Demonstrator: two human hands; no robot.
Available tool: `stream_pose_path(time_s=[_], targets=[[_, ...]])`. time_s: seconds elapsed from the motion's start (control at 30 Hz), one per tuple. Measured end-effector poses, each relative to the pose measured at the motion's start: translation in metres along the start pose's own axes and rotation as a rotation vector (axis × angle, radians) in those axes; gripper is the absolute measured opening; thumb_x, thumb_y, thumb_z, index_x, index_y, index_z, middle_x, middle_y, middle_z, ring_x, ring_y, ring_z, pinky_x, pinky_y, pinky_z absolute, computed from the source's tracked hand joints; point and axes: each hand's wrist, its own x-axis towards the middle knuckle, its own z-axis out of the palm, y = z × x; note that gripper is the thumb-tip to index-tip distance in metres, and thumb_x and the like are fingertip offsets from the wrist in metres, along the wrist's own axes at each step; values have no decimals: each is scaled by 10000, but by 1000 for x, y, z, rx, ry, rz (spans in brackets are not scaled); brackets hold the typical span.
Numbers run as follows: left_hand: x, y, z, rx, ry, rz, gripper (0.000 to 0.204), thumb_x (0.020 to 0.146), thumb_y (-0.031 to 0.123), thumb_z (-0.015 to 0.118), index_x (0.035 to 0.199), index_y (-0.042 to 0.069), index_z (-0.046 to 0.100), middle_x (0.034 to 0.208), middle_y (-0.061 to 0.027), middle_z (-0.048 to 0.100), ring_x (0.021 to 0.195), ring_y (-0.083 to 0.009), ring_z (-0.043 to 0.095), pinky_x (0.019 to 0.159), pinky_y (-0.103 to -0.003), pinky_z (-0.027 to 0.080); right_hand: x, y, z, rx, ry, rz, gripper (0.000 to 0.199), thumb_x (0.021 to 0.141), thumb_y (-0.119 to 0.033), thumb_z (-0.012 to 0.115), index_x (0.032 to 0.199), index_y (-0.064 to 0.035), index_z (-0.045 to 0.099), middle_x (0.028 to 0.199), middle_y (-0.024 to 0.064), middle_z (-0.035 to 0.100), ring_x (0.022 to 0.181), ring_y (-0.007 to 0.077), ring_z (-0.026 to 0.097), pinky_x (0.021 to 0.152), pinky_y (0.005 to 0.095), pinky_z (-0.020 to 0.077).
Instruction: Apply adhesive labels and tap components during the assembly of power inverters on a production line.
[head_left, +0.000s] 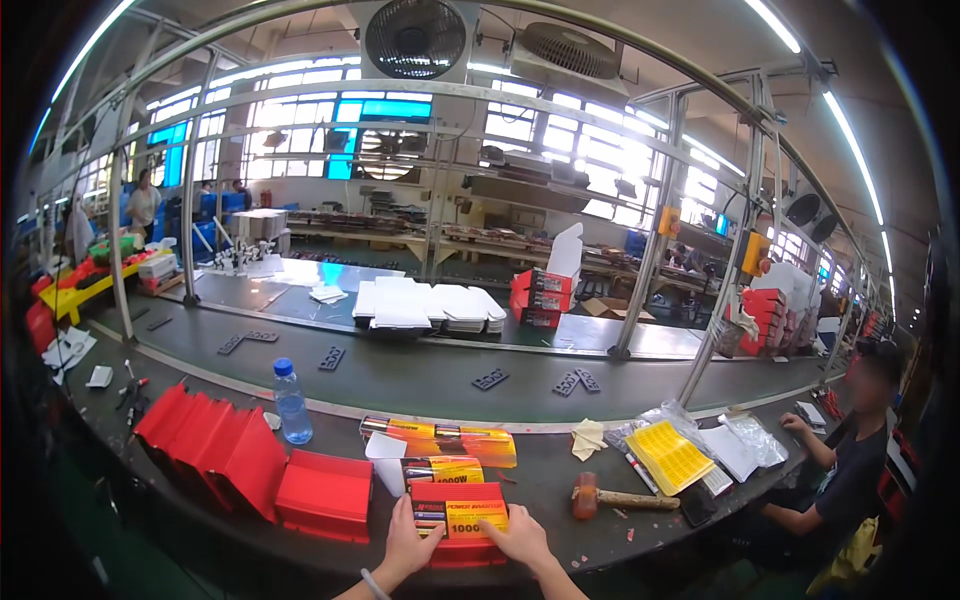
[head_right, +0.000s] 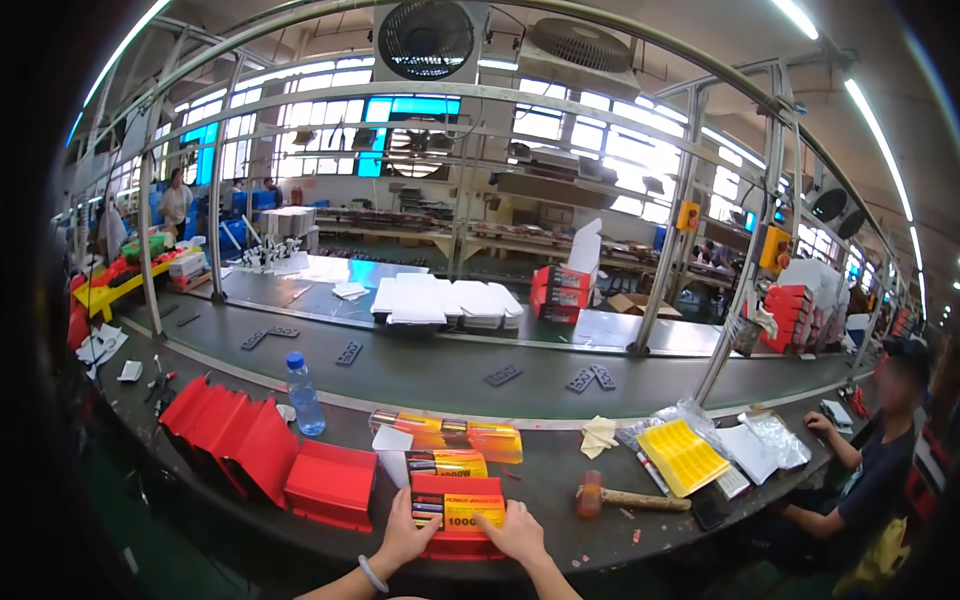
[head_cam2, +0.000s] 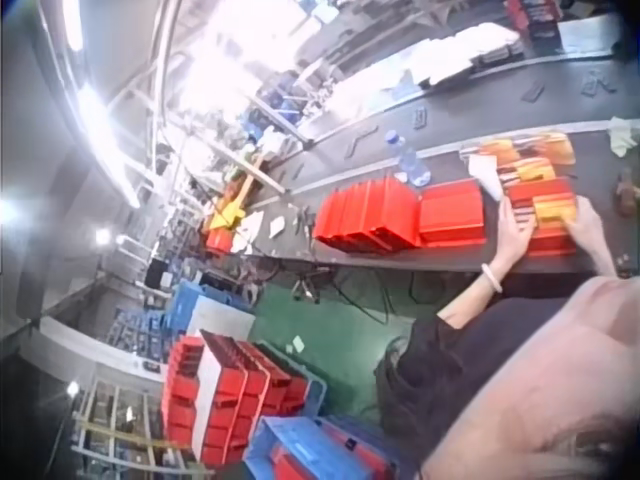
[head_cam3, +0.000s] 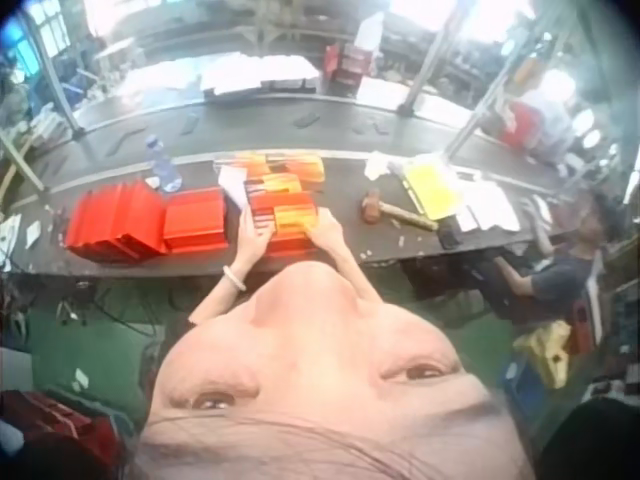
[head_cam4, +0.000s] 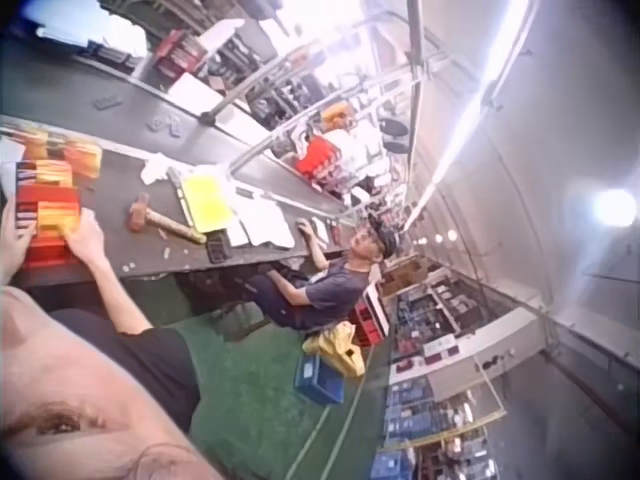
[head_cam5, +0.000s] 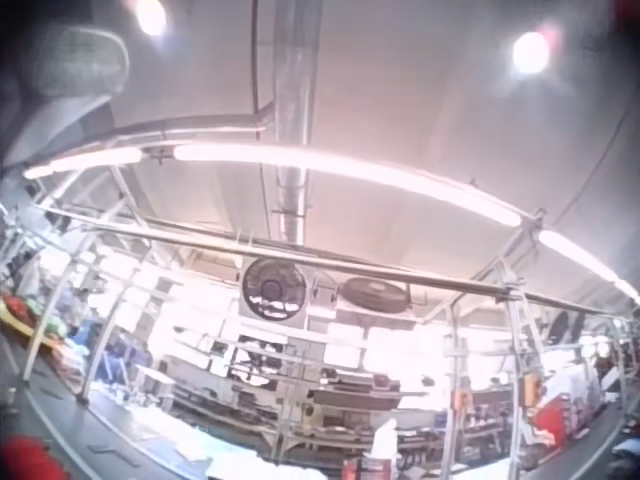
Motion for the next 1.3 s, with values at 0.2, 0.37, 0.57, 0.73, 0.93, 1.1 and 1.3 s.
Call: stream_pose_path(time_s=[0.2, 0.37, 0.57, 0.73, 0.93, 1.1, 1.3], targets=[[-6, -3, 0, -7, -34, -5, 847, 785, 326, 692, 1359, -130, 268, 1371, -311, 341, 1277, -428, 364, 1069, -426, 313, -8, 14, -4, 140, 61, -130, 455, 881, -379, 566, 1156, -16, 562, 1107, 206, 597, 1057, 360, 575, 890, 410, 469], [5, 3, -4, -29, -18, 45, 772, 817, 272, 672, 1366, -110, 286, 1369, -304, 356, 1279, -428, 369, 1072, -424, 312, 29, 75, 13, 548, -48, -151, 334, 982, -201, 427, 1143, 37, 599, 1068, 129, 657, 983, 196, 615, 865, 313, 475], [17, 0, -5, -57, 7, 50, 734, 828, 226, 686, 1372, -82, 301, 1360, -271, 373, 1255, -394, 411, 1042, -400, 349, 20, 5, -15, 246, -39, 48, 703, 863, -514, 562, 1305, 21, 451, 1153, 209, 606, 1090, 336, 576, 908, 384, 451], [6, 5, -5, -90, -8, -5, 742, 817, 206, 694, 1375, -81, 297, 1359, -252, 377, 1259, -373, 411, 1043, -398, 347, 0, -19, -13, -29, -11, -63, 737, 808, -458, 642, 1337, -1, 407, 1212, 182, 546, 1110, 312, 560, 904, 391, 458], [-2, 10, -6, -89, -24, -33, 749, 808, 178, 689, 1393, -60, 284, 1365, -246, 366, 1263, -368, 404, 1052, -406, 330, 7, 0, -20, 342, -47, 136, 388, 908, -276, 561, 1207, -31, 536, 1036, 129, 667, 985, 269, 642, 862, 339, 468], [0, 14, -8, -103, -32, -53, 758, 805, 160, 691, 1401, -55, 275, 1370, -242, 361, 1273, -357, 397, 1054, -401, 330, 4, -22, -13, -110, 58, -17, 382, 889, -315, 611, 1098, -5, 529, 986, 178, 652, 969, 274, 643, 828, 344, 483], [4, 13, -8, -182, -36, -88, 752, 805, 136, 685, 1408, -45, 274, 1379, -231, 353, 1266, -341, 413, 1045, -391, 344, 25, 0, -25, 258, -99, 68, 281, 870, -246, 635, 1006, -15, 551, 855, 158, 646, 775, 288, 656, 686, 359, 501]])
